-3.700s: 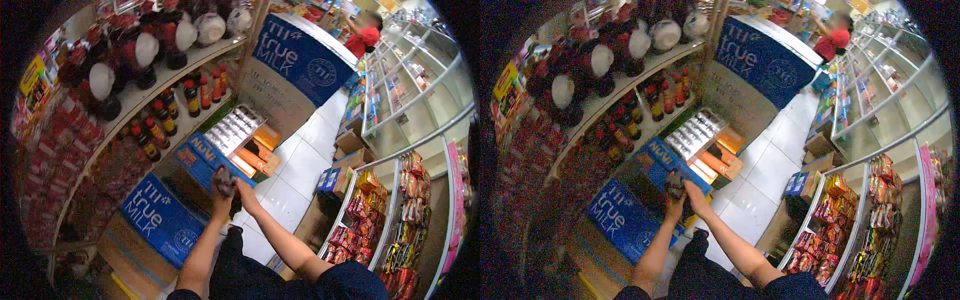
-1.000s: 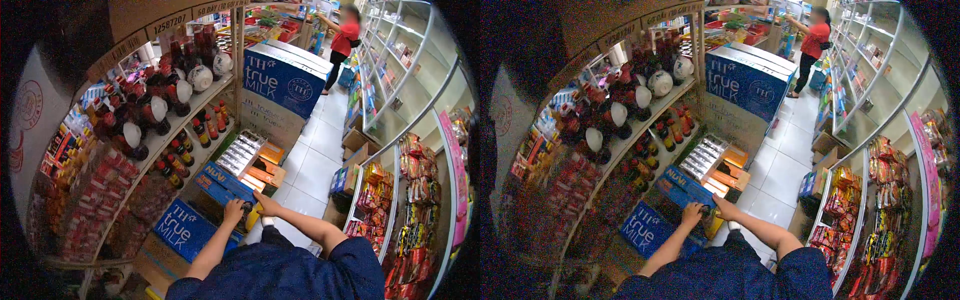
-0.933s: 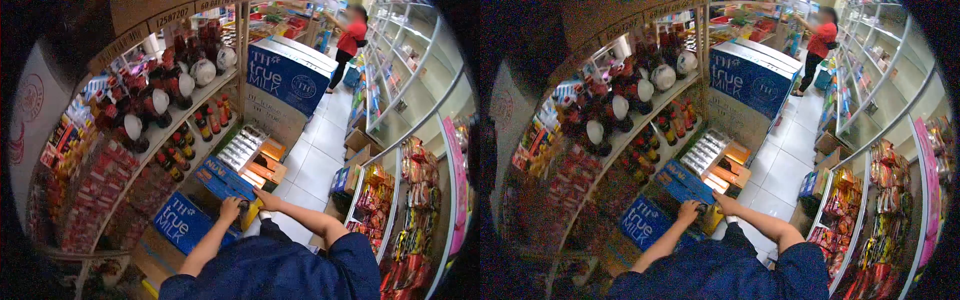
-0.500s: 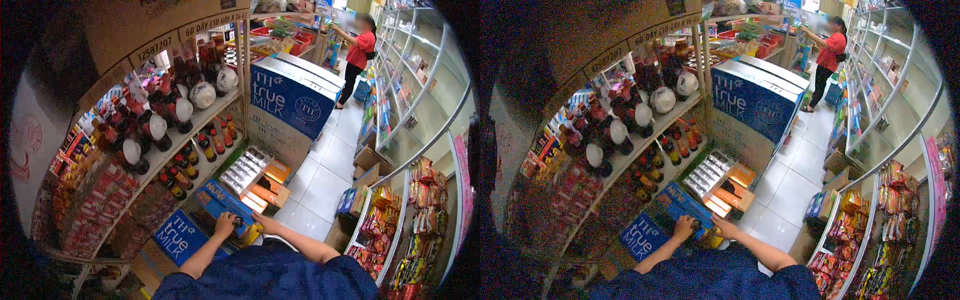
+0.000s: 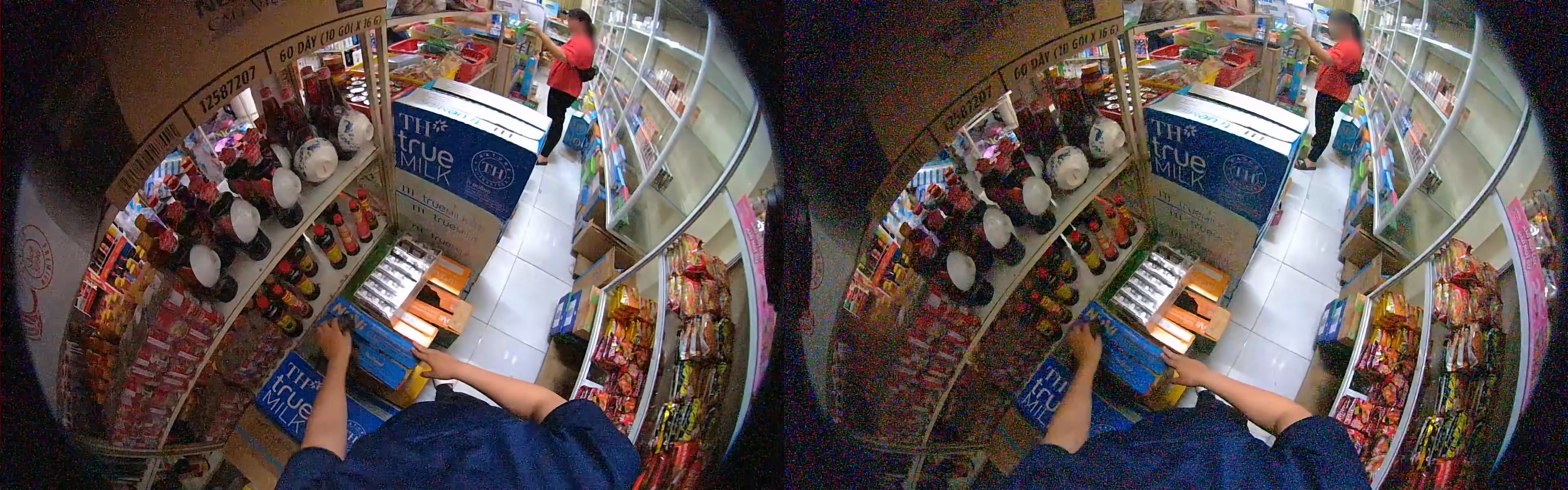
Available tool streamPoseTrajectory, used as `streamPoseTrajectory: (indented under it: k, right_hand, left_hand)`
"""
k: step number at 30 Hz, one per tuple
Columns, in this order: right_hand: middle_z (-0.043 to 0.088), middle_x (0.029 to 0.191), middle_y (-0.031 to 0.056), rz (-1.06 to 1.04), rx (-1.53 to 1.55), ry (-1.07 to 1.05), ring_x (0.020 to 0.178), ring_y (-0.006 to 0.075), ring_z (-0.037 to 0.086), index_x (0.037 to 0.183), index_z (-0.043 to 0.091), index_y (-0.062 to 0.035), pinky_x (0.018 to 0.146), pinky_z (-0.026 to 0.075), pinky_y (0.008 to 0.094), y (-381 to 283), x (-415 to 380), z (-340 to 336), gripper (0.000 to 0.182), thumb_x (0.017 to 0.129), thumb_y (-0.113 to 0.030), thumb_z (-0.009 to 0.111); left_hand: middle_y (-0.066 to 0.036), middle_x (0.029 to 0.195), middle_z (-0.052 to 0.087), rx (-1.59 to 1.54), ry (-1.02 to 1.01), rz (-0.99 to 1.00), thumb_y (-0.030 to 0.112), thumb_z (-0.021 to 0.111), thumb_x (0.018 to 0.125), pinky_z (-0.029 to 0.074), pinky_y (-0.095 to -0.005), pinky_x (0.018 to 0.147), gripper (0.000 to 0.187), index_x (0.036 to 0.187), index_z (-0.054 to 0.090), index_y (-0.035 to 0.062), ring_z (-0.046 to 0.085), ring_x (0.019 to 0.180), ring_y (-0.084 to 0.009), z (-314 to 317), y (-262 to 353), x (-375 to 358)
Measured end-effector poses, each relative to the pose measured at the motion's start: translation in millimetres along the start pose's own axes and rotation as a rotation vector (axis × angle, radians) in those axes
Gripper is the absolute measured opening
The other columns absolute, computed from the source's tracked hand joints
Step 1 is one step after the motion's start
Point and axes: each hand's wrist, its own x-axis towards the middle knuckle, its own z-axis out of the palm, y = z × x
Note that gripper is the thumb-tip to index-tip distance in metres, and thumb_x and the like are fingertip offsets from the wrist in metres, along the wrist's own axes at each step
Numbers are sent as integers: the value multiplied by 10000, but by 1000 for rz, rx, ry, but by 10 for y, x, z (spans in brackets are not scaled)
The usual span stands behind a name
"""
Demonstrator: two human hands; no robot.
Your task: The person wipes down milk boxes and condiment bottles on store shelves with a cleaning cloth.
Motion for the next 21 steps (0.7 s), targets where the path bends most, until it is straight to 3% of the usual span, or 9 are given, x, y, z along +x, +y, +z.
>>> streamPoseTrajectory:
  k: [1, 8, 11, 12, 14, 16, 18, 20, 21]
  right_hand:
    - [106, 1374, 160, -29, 4, 34, 1169, 326, 325, 1297, 194, -25, 951, 320, 339, 6, -21, -13, 774, 695, -262, 617]
    - [144, 1365, 174, 0, -29, -45, 1202, 344, 267, 1292, 225, -20, 994, 246, 351, -12, 20, -79, 764, 718, -380, 576]
    - [209, 1337, 194, -58, -17, 41, 1190, 367, 272, 1298, 226, -43, 990, 234, 384, -293, 53, -211, 773, 715, -421, 565]
    - [238, 1323, 200, -102, 24, 135, 1183, 369, 280, 1300, 224, -51, 989, 231, 388, -471, 48, -260, 775, 713, -426, 565]
    - [295, 1279, 202, -219, 106, 228, 1166, 363, 302, 1297, 232, -68, 980, 243, 383, -644, 203, -165, 762, 688, -325, 611]
    - [350, 1217, 191, -250, 419, 587, 1110, 345, 362, 1255, 284, -54, 939, 296, 363, -631, 412, 48, 726, 641, -189, 648]
    - [441, 962, 158, -138, 399, 647, 901, 306, 454, 1113, 418, -34, 793, 382, 339, -450, 532, 61, 568, 592, -84, 639]
    - [456, 875, 149, -99, 83, 678, 849, 304, 458, 997, 501, -23, 749, 394, 347, -423, 440, -164, 444, 582, -105, 634]
    - [456, 875, 149, -107, 83, 665, 849, 304, 458, 997, 501, -23, 749, 394, 347, -428, 328, -227, 444, 582, -105, 634]
  left_hand:
    - [-179, 1048, 467, -15, 106, 75, 216, 598, 715, 322, -433, 892, 463, 1115, 453, 33, 418, 1003, -333, 99, 60, -162]
    - [-166, 875, 501, -462, -197, 313, 108, 599, 625, 389, -417, 749, 378, 979, 476, 67, 461, 851, -353, -124, 572, -1301]
    - [-121, 934, 548, -954, -265, -162, 156, 574, 700, 401, -334, 778, 300, 970, 498, 50, 514, 895, -276, -130, 632, -1293]
    - [-121, 934, 548, -954, -261, -172, 156, 574, 700, 401, -334, 778, 300, 970, 498, 50, 514, 895, -276, -253, 690, -1166]
    - [-83, 988, 555, -1915, -471, -624, 269, 511, 786, 398, -320, 787, 337, 1013, 503, 20, 522, 902, -234, -429, 753, -913]
    - [-71, 1004, 552, -1936, -507, -668, 319, 479, 804, 396, -317, 792, 379, 1029, 506, 15, 524, 898, -216, -457, 773, -815]
    - [-58, 1020, 550, -1961, -532, -700, 370, 447, 823, 393, -315, 797, 427, 1044, 508, 10, 526, 894, -199, -326, 724, -807]
    - [-68, 1021, 548, -1373, -294, -336, 387, 456, 812, 402, -284, 782, 434, 1044, 522, 26, 539, 869, -176, -177, 676, -790]
    - [-104, 1037, 541, -1414, -139, -195, 429, 439, 814, 425, -306, 747, 481, 1066, 509, 26, 542, 887, -186, -147, 679, -798]
